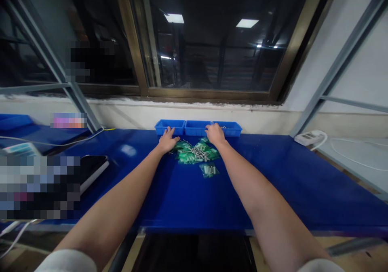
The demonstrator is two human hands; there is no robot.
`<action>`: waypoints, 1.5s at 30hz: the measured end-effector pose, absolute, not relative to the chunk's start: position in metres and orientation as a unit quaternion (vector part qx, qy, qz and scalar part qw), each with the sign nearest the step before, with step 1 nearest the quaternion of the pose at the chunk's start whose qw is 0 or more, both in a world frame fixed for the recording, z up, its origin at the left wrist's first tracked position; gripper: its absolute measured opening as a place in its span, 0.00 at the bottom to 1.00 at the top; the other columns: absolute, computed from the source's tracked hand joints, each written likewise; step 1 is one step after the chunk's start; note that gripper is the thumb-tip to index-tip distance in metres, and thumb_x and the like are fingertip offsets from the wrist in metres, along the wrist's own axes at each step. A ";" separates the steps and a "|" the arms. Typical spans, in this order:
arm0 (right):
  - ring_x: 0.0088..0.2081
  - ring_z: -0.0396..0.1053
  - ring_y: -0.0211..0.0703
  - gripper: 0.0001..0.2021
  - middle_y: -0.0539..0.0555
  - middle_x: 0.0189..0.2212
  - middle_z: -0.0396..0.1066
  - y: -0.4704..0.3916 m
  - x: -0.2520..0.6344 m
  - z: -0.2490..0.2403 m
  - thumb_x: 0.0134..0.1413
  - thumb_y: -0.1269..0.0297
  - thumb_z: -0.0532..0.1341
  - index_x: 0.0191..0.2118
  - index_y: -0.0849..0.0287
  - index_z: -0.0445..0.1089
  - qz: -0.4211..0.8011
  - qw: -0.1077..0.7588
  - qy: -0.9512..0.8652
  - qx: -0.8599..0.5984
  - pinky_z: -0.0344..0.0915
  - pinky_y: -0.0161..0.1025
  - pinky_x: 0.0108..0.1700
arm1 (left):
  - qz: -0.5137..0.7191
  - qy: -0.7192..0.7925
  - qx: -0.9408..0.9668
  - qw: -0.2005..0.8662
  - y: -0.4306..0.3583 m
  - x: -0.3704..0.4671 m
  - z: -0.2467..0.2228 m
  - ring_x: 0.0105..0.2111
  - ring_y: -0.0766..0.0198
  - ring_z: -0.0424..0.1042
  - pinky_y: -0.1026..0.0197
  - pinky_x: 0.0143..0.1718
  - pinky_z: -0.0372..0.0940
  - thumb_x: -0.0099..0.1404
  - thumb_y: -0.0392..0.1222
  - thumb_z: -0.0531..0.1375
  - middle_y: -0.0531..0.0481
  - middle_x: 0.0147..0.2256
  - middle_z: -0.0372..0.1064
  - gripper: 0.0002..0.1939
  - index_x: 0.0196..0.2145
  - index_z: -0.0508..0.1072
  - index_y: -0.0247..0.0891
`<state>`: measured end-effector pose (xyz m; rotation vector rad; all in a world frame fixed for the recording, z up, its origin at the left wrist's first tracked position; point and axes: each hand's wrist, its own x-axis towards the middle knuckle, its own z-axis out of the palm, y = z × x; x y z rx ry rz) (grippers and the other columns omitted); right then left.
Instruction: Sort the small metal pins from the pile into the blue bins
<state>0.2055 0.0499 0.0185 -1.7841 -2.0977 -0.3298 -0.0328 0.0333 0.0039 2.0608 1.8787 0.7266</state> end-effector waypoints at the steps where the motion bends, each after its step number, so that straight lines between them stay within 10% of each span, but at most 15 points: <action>1: 0.48 0.61 0.51 0.17 0.61 0.42 0.71 0.047 0.204 0.020 0.58 0.59 0.52 0.49 0.59 0.70 -0.118 0.175 -0.744 -0.634 0.58 0.43 0.48 | 0.249 0.649 0.707 0.130 0.033 -0.033 0.004 0.65 0.49 0.35 0.44 0.62 0.40 0.61 0.51 0.51 0.45 0.66 0.32 0.35 0.64 0.49 0.39; 10: 0.58 0.48 0.57 0.28 0.60 0.62 0.50 0.028 0.223 0.019 0.58 0.53 0.49 0.61 0.61 0.54 -0.119 0.222 -0.688 -0.680 0.51 0.54 0.54 | 0.255 0.644 0.709 0.137 0.033 -0.036 0.004 0.64 0.46 0.39 0.40 0.60 0.44 0.61 0.51 0.51 0.47 0.66 0.33 0.34 0.63 0.51 0.42; 18: 0.54 0.53 0.57 0.22 0.62 0.53 0.61 0.023 0.271 0.007 0.55 0.54 0.54 0.53 0.60 0.63 -0.104 0.172 -0.649 -0.734 0.49 0.54 0.53 | 0.287 0.640 0.708 0.088 0.028 -0.033 0.006 0.63 0.47 0.45 0.43 0.59 0.48 0.62 0.50 0.52 0.38 0.64 0.41 0.32 0.61 0.54 0.37; 33: 0.48 0.52 0.59 0.21 0.61 0.40 0.65 -0.015 0.278 0.006 0.48 0.44 0.59 0.36 0.58 0.70 -0.139 0.358 -0.546 -0.745 0.47 0.53 0.43 | 0.335 0.576 0.745 0.038 -0.008 -0.011 0.024 0.61 0.49 0.49 0.42 0.58 0.49 0.62 0.50 0.53 0.43 0.62 0.50 0.24 0.55 0.63 0.43; 45: 0.47 0.55 0.57 0.20 0.58 0.38 0.67 -0.060 0.178 0.055 0.45 0.43 0.61 0.35 0.54 0.71 -0.116 0.414 -0.698 -0.573 0.49 0.52 0.45 | 0.502 0.408 0.558 0.520 -0.018 0.015 0.038 0.33 0.54 0.73 0.55 0.40 0.65 0.56 0.66 0.53 0.43 0.29 0.74 0.32 0.42 0.73 0.34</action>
